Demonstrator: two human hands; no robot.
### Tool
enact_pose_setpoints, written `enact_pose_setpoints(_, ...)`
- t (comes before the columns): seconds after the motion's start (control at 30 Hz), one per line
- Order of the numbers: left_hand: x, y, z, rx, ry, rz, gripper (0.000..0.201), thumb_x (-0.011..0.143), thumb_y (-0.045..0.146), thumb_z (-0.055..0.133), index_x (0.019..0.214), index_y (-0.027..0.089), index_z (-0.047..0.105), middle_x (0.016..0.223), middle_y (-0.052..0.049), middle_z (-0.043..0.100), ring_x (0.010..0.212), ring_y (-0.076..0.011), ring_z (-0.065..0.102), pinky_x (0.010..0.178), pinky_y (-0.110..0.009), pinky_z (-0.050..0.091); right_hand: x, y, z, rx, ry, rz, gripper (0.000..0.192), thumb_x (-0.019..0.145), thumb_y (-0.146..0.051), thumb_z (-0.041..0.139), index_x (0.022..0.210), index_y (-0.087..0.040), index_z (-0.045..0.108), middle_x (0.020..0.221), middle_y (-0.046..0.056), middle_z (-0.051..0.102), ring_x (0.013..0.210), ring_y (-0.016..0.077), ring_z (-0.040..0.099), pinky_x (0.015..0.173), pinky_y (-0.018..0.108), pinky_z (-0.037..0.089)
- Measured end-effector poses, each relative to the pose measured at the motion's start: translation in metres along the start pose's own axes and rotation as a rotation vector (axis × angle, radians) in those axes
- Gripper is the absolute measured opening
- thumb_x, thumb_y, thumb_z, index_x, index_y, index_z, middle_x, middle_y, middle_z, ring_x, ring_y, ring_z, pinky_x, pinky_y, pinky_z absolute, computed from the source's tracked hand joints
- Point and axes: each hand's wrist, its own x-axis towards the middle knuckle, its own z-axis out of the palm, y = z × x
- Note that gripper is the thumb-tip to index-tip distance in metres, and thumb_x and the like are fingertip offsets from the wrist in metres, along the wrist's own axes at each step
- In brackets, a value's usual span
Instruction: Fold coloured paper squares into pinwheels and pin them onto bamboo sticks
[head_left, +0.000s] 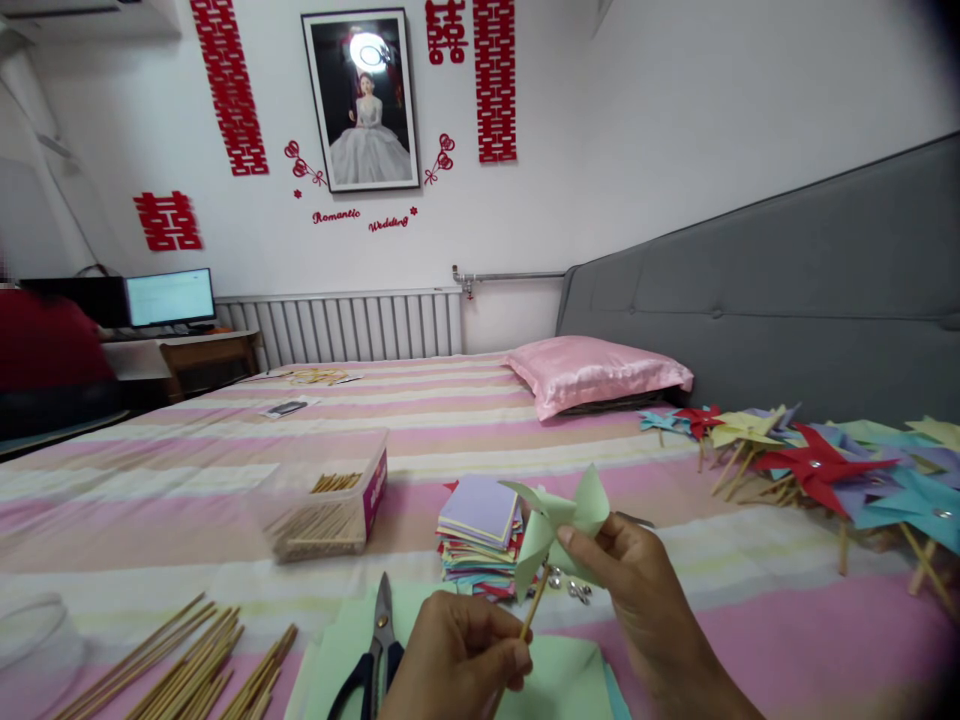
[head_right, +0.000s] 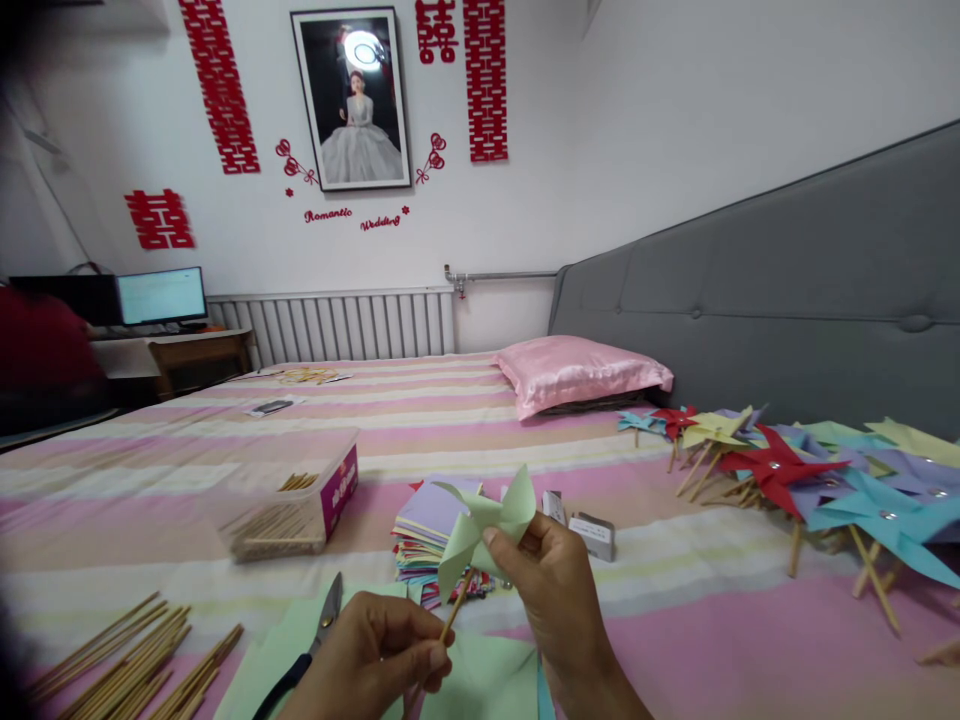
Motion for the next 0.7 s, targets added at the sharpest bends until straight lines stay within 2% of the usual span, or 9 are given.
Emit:
enact_pose_setpoints(0.17,0.003,0.000,0.002,-0.124,0.019,-0.045,0.005,0.058,0.016,0.063,0.057,0.011,0.063,0.048,0.001,0.057,0.048,-0.0094,0.049,0.050,-0.022,0.033,0.000,0.000,0.003,0.022,-0.082,0.008,0.038,0.058,-0.039,0.072,0.085,-0.014,0.066,0.077,0.008,0.070,0.078,0.0260,0.062,0.073,0.037,0.046)
enact_pose_setpoints(0.27,0.005,-0.003,-0.001,-0.190,0.034,-0.031,0.012,0.058,0.021,0.067,0.062,0.010,0.063,0.052,-0.001,0.061,0.050,-0.0105,0.053,0.053,-0.023,0.037,0.002,0.001,0.003,0.040,-0.128,-0.003,0.045,0.061,-0.044,0.068,0.094,-0.015,0.063,0.086,0.008,0.069,0.083,0.0254,0.060,0.077,0.036,0.044)
enact_pose_setpoints(0.37,0.007,-0.008,-0.006,-0.229,0.055,0.009,0.019,0.060,0.027,0.070,0.066,0.010,0.063,0.057,-0.003,0.065,0.053,-0.0110,0.056,0.056,-0.024,0.039,0.004,0.002,0.000,0.003,-0.054,0.005,0.047,0.065,-0.051,0.062,0.097,-0.016,0.062,0.091,0.008,0.068,0.086,0.0248,0.059,0.074,0.033,0.043)
enact_pose_setpoints(0.47,0.008,-0.011,-0.010,-0.251,0.105,0.036,0.022,0.061,0.030,0.071,0.065,0.010,0.063,0.058,-0.003,0.066,0.055,-0.0110,0.056,0.057,-0.024,0.040,0.007,0.004,-0.004,-0.043,-0.008,0.024,0.044,0.067,-0.052,0.060,0.093,-0.016,0.062,0.088,0.006,0.067,0.077,0.0203,0.058,0.070,0.030,0.042)
enact_pose_setpoints(0.57,0.010,-0.012,-0.011,-0.244,0.141,0.068,0.022,0.062,0.031,0.071,0.067,0.010,0.064,0.058,-0.003,0.066,0.054,-0.0103,0.056,0.056,-0.023,0.040,0.009,0.010,-0.005,-0.036,-0.069,0.030,0.043,0.064,-0.049,0.064,0.091,-0.015,0.062,0.080,0.006,0.067,0.071,0.0185,0.058,0.069,0.030,0.042)
enact_pose_setpoints(0.7,0.012,-0.012,-0.011,-0.269,0.150,0.091,0.023,0.062,0.031,0.071,0.069,0.010,0.065,0.059,-0.003,0.066,0.055,-0.0103,0.057,0.055,-0.022,0.040,0.009,0.024,-0.002,-0.050,-0.206,0.087,0.037,0.058,-0.040,0.073,0.082,-0.014,0.063,0.085,0.009,0.067,0.082,0.0223,0.060,0.071,0.030,0.044)
